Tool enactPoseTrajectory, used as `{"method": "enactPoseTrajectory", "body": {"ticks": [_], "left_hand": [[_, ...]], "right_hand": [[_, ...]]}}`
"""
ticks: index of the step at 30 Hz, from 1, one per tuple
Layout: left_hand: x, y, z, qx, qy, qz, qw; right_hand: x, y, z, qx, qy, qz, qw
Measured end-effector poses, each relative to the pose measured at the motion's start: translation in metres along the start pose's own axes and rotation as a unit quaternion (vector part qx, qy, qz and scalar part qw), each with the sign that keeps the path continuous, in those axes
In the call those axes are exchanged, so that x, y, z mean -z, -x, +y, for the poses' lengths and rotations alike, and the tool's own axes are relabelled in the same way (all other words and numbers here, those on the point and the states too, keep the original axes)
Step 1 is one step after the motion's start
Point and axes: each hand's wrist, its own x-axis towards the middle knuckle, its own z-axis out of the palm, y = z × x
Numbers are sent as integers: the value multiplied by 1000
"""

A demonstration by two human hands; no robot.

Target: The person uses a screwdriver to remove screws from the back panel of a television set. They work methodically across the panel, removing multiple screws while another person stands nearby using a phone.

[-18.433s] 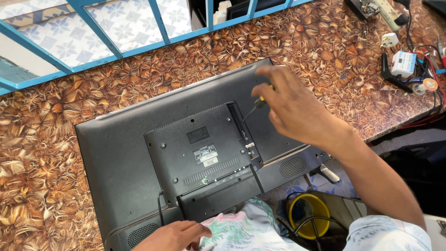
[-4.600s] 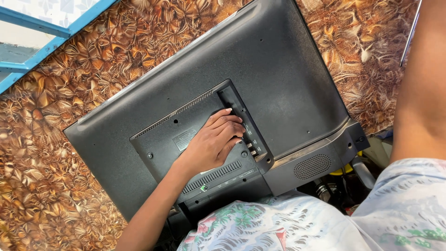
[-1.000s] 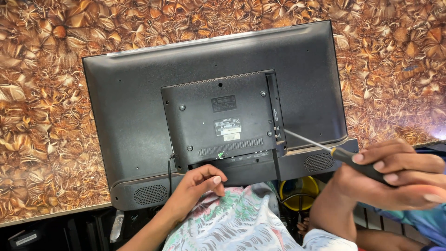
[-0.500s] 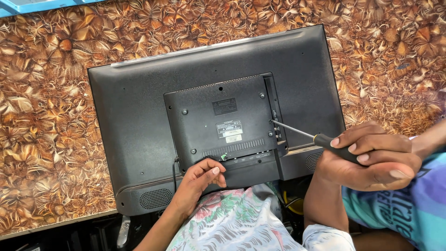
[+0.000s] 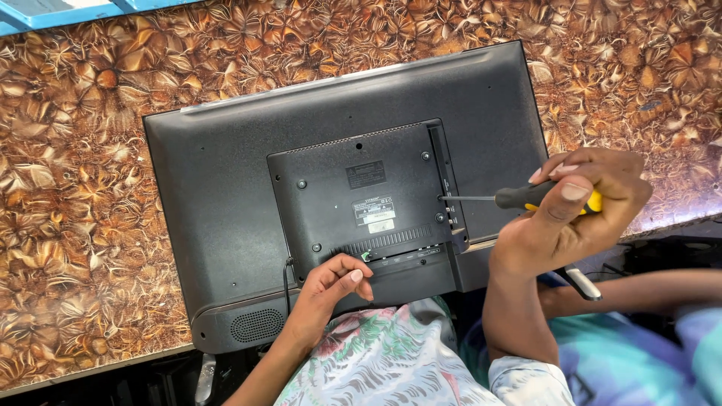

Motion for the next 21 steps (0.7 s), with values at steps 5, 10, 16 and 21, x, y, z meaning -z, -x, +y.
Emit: {"method": "enactPoseTrajectory", "body": {"ticks": [5, 10, 16, 21], "left_hand": [[-5, -3, 6, -64, -2, 5, 998], [-14, -11, 10, -80, -3, -7, 997], [-35, -24, 11, -88, -27, -62, 994], [-60, -34, 33, -40, -134, -90, 986]], "right_hand": [[-7, 3, -1, -101, -260, -10, 960], [15, -18, 54, -193, -564, -272, 756], [13, -17, 54, -187, -587, -233, 752], [20, -15, 38, -157, -478, -196, 842]]}}
